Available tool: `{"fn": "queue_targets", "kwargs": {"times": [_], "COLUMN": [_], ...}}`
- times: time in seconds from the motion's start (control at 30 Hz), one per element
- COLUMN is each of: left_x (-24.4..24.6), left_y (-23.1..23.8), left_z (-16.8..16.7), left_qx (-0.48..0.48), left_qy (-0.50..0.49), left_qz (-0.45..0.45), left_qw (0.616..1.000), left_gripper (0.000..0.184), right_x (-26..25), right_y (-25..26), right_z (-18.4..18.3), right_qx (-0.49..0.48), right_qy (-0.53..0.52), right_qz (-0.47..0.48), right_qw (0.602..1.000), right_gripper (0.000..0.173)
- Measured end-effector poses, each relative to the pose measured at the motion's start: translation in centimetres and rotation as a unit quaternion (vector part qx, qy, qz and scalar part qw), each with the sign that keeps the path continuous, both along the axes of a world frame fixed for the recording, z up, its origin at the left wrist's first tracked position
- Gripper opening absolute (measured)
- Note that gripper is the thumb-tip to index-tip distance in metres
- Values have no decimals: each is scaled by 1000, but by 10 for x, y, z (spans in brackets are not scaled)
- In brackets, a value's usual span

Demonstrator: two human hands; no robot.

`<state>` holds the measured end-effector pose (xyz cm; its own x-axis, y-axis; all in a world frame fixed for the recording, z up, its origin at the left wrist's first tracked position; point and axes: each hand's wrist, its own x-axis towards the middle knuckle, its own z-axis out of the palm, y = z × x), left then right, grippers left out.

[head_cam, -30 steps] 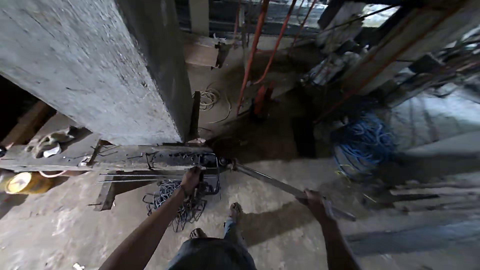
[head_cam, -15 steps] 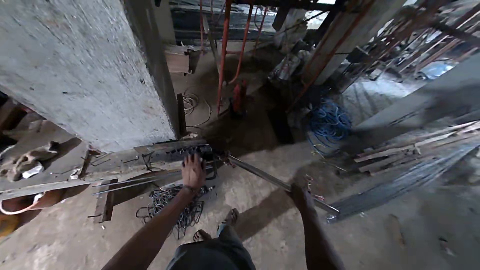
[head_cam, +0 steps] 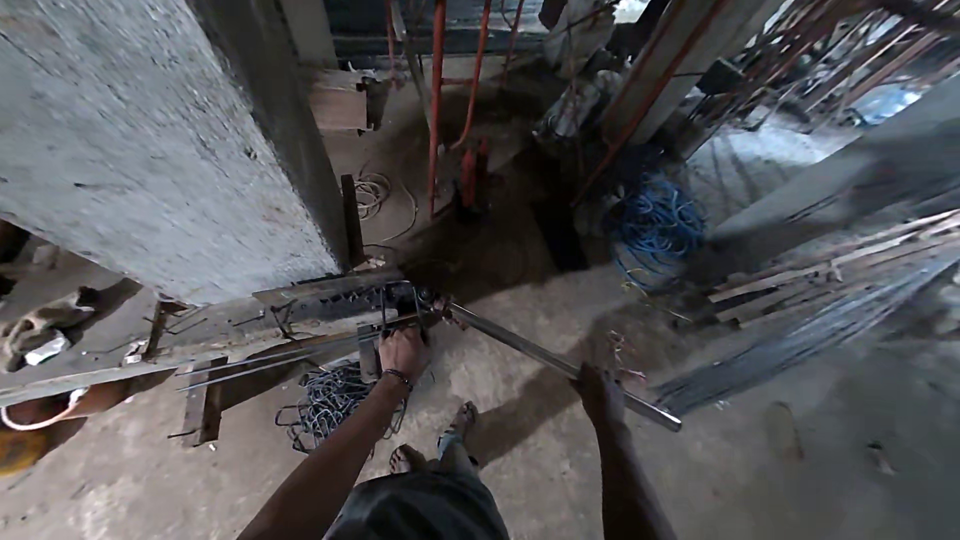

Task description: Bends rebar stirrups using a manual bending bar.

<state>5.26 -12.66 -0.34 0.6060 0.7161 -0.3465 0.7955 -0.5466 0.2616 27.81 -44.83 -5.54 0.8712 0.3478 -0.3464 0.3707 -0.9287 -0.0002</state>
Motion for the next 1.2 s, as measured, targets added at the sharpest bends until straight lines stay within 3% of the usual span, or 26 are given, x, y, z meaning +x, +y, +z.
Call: {"fn": "queue_targets", "kwargs": {"times": [0.3, 0.57, 0.7, 0.77, 0.83, 0.87, 0.93, 1.03, 1.13, 1.2], "left_x": [1, -7, -8, -17, -32, -38, -41, -41, -37, -30], "left_y": [1, 0, 4, 8, 12, 15, 21, 34, 32, 25], "left_z": [9, 5, -2, -17, -36, -42, -55, -81, -84, -67], "left_qx": [-1, -11, -2, 43, 95, 87, -20, -189, -272, -299], "left_qy": [10, 11, -7, -97, -211, -250, -273, -305, -377, -425], "left_qz": [3, 3, -28, -9, 74, 130, 228, 258, 326, 387], "left_qw": [1000, 1000, 1000, 994, 970, 956, 934, 897, 823, 762], "left_gripper": [50, 50, 51, 48, 43, 50, 60, 42, 37, 34], "right_x": [1, -32, 17, 40, 45, 41, 31, 33, 61, 97], "right_y": [0, -13, 1, 6, 6, 7, 6, 5, 16, 31], "right_z": [10, 12, 7, -1, -9, -11, -15, -18, -14, -15], "right_qx": [-9, -14, -15, -22, -19, -20, -19, -28, -40, 12], "right_qy": [-1, -12, 10, 38, 48, 52, 62, 74, 99, 54], "right_qz": [8, -7, 46, 57, 57, 53, 48, 53, 62, 70], "right_qw": [1000, 1000, 999, 997, 997, 997, 997, 995, 992, 996], "right_gripper": [43, 43, 41, 42, 42, 42, 42, 43, 49, 47]}}
